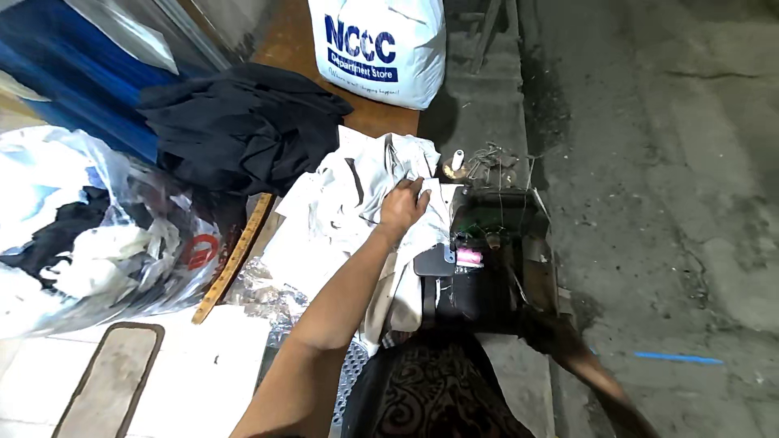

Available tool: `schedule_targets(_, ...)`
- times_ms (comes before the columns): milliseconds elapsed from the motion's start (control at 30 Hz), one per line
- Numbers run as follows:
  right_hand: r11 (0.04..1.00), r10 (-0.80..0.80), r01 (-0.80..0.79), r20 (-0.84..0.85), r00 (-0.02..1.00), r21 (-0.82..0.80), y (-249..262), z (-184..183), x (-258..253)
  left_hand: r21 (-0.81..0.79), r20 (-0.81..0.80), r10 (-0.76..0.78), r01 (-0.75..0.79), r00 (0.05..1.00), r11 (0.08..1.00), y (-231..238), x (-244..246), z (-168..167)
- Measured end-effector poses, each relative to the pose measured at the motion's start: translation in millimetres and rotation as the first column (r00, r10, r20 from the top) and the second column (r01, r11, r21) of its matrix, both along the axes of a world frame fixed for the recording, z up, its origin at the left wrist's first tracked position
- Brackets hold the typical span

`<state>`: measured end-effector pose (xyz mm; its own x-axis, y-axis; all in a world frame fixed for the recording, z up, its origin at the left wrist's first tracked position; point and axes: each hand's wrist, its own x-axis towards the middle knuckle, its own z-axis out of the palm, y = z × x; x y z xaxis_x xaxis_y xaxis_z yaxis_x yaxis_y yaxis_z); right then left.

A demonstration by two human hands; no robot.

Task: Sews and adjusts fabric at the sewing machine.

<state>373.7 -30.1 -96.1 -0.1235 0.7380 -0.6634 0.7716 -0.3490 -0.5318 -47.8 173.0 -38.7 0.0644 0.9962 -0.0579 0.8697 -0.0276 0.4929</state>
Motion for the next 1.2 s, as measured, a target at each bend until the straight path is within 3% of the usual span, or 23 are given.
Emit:
schedule_targets(67, 0.994, -0.112, 0.113, -0.182, 0.977, -0.006, -10.5, 18.9, -13.7, 0.056, 0.024, 0.046, -0.047, 0.999, 0.997, -7.3, 2.0, -1.2)
schedule_targets(133, 0.979, -0.175, 0.196, -0.260, 0.950, 0.056, -23.1, 43.0, -43.9, 0.109, 0.044, 0.093, -0.097, 0.995, 0.989, -12.8, 3.0, -0.7)
schedule_targets(267, 0.942, -0.134, 0.245, -0.412, 0.902, 0.231, -51.7, 69.0, -104.3, 0.207, 0.089, 0.170, -0.185, 0.981, 0.961, -35.1, -0.8, -8.3)
schedule_targets(400, 0.937, -0.245, 0.349, -0.687, 0.684, 0.014, -65.8, 95.7, -160.3, 0.335, 0.190, 0.214, -0.268, 0.958, 0.903, -60.0, -2.0, -7.1)
schedule_targets(533, 0.884, -0.366, 0.453, -0.778, 0.510, -0.118, -48.4, 78.7, -196.2, 0.414, 0.236, 0.239, -0.320, 0.942, 0.852, -77.0, -0.3, -3.8)
schedule_targets(667, 0.847, -0.334, 0.529, -0.824, 0.457, -0.050, -30.1, 61.3, -216.8, 0.430, 0.268, 0.281, -0.376, 0.921, 0.821, -81.7, 2.9, -5.8)
schedule_targets(833, 0.829, -0.384, 0.557, -0.777, 0.499, -0.052, -34.1, 73.1, -224.6, 0.335, 0.285, 0.441, -0.519, 0.851, 0.786, -68.1, 4.9, -3.7)
schedule_targets(1000, 0.822, -0.378, 0.569, -0.737, 0.560, 0.011, -4.3, 70.2, -237.1, 0.387, 0.280, 0.414, -0.496, 0.866, 0.777, -79.4, 2.6, -3.8)
schedule_targets(1067, 0.835, -0.343, 0.548, -0.727, 0.595, 0.055, 8.8, 65.9, -241.8, 0.339, 0.290, 0.474, -0.552, 0.832, 0.762, -93.6, 2.2, -4.2)
schedule_targets(1133, 0.897, -0.227, 0.425, -0.701, 0.676, 0.119, 1.3, 67.4, -232.6, 0.300, 0.350, 0.607, -0.700, 0.713, 0.648, -111.3, -2.6, 7.6)
schedule_targets(1200, 0.951, -0.038, 0.233, -0.676, 0.736, 0.201, -23.7, 72.6, -198.9, 0.336, 0.457, 0.677, -0.816, 0.578, 0.470, -135.8, -11.1, 41.1)
